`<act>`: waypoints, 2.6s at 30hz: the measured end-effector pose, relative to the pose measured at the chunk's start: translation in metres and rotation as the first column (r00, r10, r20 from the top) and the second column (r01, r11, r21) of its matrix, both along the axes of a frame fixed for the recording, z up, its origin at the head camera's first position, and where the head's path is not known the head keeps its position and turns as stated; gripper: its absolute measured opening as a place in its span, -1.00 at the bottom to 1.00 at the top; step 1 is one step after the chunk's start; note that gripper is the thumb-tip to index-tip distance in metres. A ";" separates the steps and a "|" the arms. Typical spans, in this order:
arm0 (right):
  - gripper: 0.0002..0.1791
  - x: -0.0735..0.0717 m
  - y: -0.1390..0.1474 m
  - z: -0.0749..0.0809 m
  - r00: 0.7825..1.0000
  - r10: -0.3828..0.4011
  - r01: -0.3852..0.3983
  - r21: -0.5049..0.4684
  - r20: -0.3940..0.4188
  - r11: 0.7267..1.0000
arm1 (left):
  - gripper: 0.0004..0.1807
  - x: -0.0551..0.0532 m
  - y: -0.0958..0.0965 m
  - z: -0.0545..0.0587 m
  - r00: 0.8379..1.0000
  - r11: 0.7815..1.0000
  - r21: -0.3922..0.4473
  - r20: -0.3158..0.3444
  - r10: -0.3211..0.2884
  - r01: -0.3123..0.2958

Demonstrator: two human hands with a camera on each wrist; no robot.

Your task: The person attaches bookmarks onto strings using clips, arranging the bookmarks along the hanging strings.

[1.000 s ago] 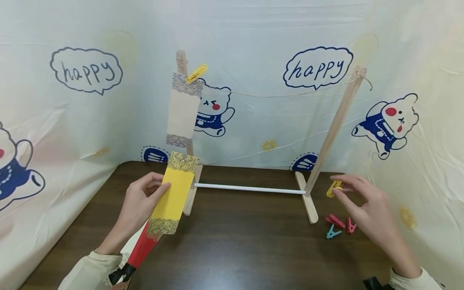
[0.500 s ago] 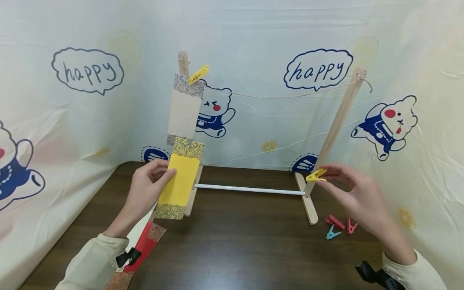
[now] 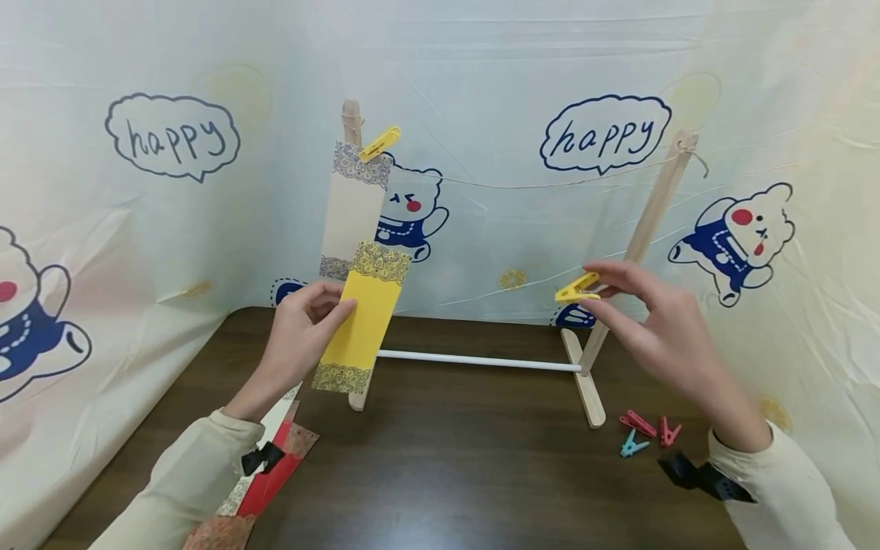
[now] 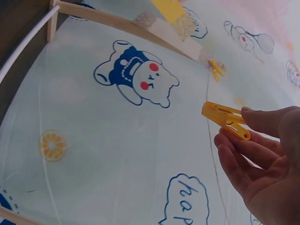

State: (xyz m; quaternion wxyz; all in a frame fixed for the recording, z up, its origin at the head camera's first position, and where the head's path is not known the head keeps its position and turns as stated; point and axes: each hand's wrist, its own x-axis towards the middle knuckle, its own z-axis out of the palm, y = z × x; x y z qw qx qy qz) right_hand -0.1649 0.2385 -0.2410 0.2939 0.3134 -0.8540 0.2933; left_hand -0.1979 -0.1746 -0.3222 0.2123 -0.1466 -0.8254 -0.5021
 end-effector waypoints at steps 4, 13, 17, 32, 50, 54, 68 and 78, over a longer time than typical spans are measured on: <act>-0.56 -0.009 -0.012 0.013 0.999 0.034 -0.034 -0.004 -0.026 0.999 | -0.75 -0.008 0.007 0.007 1.000 1.000 0.019 -0.001 -0.011 0.011; -0.63 -0.030 -0.037 0.031 0.996 0.073 -0.075 -0.025 -0.054 0.997 | -0.72 -0.026 0.022 0.023 0.999 0.997 0.063 -0.001 -0.038 0.038; -0.62 -0.040 -0.048 0.039 0.992 0.106 -0.110 -0.062 -0.067 0.992 | -0.71 -0.034 0.027 0.028 0.999 0.997 0.058 0.002 -0.041 0.041; -0.78 -0.092 -0.107 0.077 0.976 0.215 -0.215 -0.141 -0.014 0.966 | -0.78 -0.054 0.039 0.038 0.998 0.997 0.058 -0.036 -0.052 0.054; -0.82 -0.141 -0.153 0.100 0.964 0.220 -0.194 -0.173 0.148 0.966 | -0.77 -0.066 0.036 0.043 0.995 0.990 0.104 -0.035 -0.090 0.093; -0.82 -0.147 -0.154 0.094 0.950 0.226 -0.192 -0.168 0.214 0.967 | -0.77 -0.068 0.037 0.040 0.995 0.990 0.104 -0.023 -0.098 0.100; -0.72 -0.148 -0.151 0.084 0.927 0.207 -0.199 -0.058 0.312 0.978 | -0.78 -0.070 0.042 0.042 0.989 0.980 0.131 -0.014 -0.147 0.148; -0.47 -0.134 -0.148 0.077 0.962 0.075 -0.111 0.124 0.262 0.986 | -0.72 -0.064 0.036 0.032 0.986 0.981 0.099 0.022 -0.168 0.165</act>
